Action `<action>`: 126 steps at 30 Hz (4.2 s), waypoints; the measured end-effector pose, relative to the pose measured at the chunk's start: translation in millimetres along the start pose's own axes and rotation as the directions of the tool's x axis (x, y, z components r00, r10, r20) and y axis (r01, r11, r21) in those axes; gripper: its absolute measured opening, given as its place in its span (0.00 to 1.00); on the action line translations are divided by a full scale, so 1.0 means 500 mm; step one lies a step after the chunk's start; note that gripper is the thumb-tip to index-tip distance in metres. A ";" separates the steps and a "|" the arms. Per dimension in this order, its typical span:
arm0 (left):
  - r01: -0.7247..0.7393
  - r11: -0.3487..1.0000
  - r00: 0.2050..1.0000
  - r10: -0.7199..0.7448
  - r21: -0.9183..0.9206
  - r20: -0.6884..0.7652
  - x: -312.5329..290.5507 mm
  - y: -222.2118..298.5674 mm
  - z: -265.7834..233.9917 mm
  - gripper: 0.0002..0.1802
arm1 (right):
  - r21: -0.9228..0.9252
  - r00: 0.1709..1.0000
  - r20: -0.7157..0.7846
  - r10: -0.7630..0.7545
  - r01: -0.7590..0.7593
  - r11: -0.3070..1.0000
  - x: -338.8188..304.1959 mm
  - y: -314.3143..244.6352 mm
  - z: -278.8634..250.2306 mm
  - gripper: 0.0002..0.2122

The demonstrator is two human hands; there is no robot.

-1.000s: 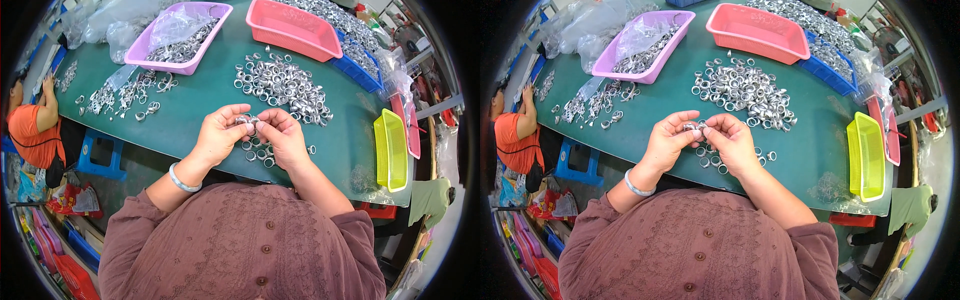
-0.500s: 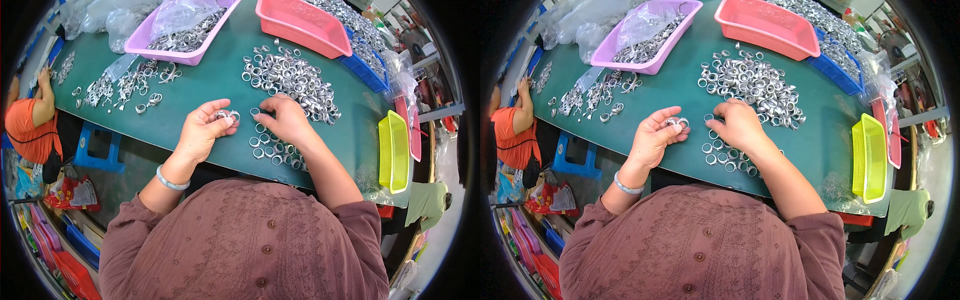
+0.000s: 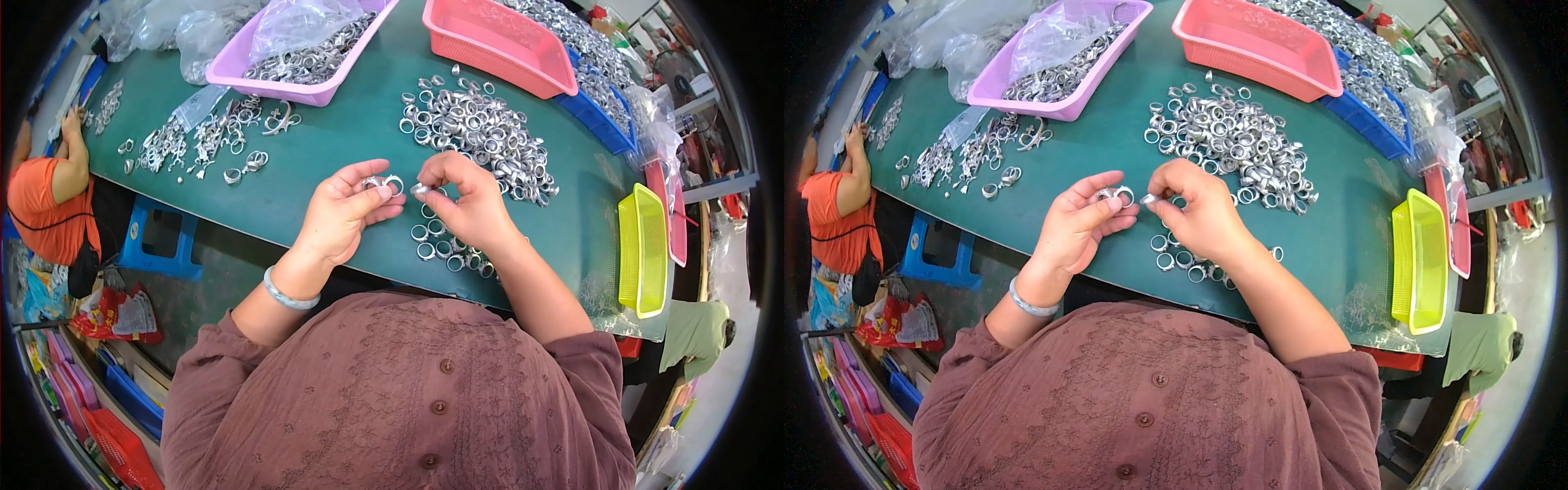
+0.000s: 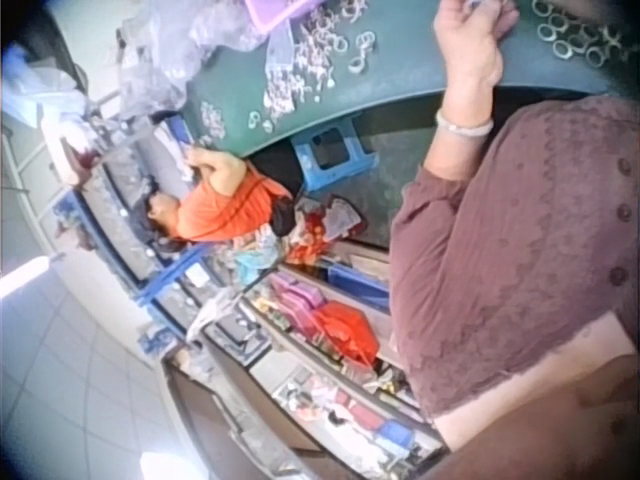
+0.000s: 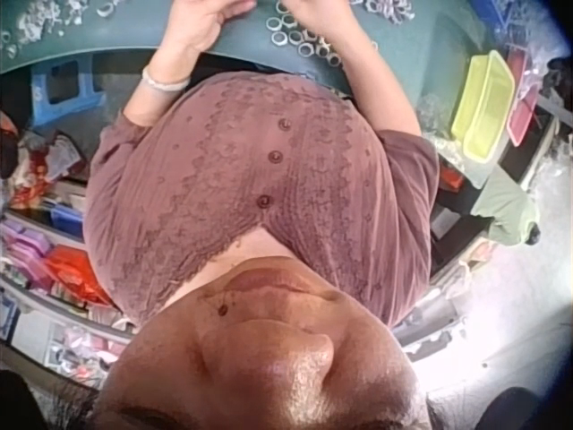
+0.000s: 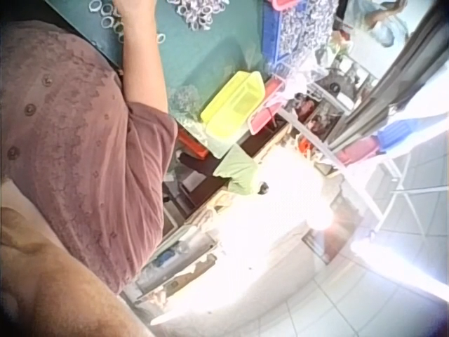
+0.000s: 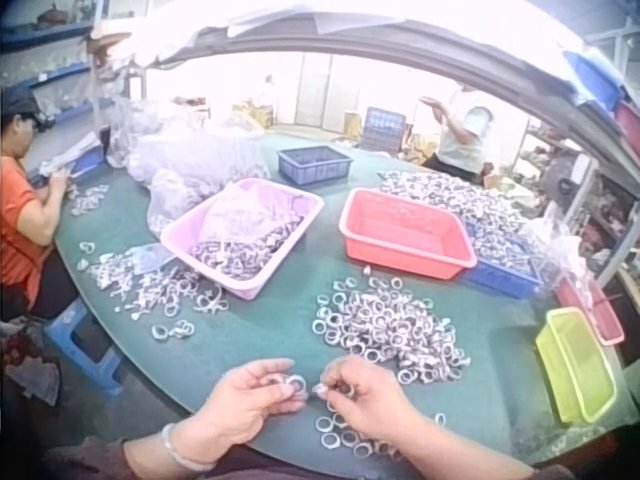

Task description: The person sorts metal rings by picking them up from a pile, turning them in hand, and arranging them in rows on the workbench.

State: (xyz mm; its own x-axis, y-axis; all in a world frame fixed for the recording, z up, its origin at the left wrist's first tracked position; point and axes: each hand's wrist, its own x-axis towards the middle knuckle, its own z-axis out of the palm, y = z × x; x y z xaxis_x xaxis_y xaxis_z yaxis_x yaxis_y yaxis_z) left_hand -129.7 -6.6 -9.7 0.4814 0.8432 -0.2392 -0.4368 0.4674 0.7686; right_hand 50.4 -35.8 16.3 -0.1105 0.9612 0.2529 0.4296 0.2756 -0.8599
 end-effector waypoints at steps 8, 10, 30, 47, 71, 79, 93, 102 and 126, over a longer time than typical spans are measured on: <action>0.062 0.993 0.995 -0.053 -0.101 0.088 -0.007 -0.002 0.041 0.18 | -0.282 0.901 -0.079 -0.426 0.390 0.877 -0.023 -0.008 -0.006 0.10; -0.001 0.999 0.998 0.004 -0.054 0.056 -0.008 -0.007 0.048 0.18 | -0.309 0.901 -0.081 -0.426 0.384 0.870 -0.031 -0.012 -0.005 0.10; -0.284 0.947 0.959 0.280 0.153 0.048 -0.019 -0.034 0.073 0.19 | 0.670 0.993 -0.110 0.043 0.042 0.741 -0.077 0.018 0.010 0.10; -0.001 1.000 1.000 0.002 -0.020 0.008 -0.008 -0.026 0.071 0.18 | 0.551 0.985 -0.147 0.095 0.002 0.834 -0.086 0.022 0.004 0.09; 0.033 0.995 0.994 -0.043 0.097 0.097 0.002 -0.029 0.029 0.15 | 0.319 0.583 -0.716 0.384 -0.216 0.923 0.096 0.093 -0.595 0.28; 0.033 0.992 0.999 -0.033 0.121 0.001 -0.006 -0.019 -0.002 0.16 | -0.246 0.969 -0.157 0.189 -0.224 0.943 0.015 0.103 -0.269 0.11; 0.096 0.986 0.992 -0.106 0.140 0.066 0.000 -0.025 0.019 0.19 | -0.610 0.983 0.005 0.182 -0.141 0.780 -0.066 0.046 -0.075 0.08; 0.133 0.989 0.983 -0.140 0.068 0.120 0.001 -0.029 0.044 0.20 | 0.115 0.964 -0.071 0.255 -0.246 0.963 -0.094 0.039 -0.061 0.06; 0.127 0.990 0.977 -0.137 0.067 0.164 -0.015 -0.026 0.083 0.17 | 0.747 0.919 0.078 0.386 -0.310 0.588 -0.111 0.013 -0.049 0.07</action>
State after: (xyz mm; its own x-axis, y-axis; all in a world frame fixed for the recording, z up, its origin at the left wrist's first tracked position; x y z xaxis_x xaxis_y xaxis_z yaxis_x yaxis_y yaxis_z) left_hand -96.0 -30.0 6.4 0.6549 0.7162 -0.2414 -0.3199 0.5521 0.7700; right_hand 81.2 -87.6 7.4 -0.0055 0.9910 -0.1340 -0.3832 -0.1258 -0.9151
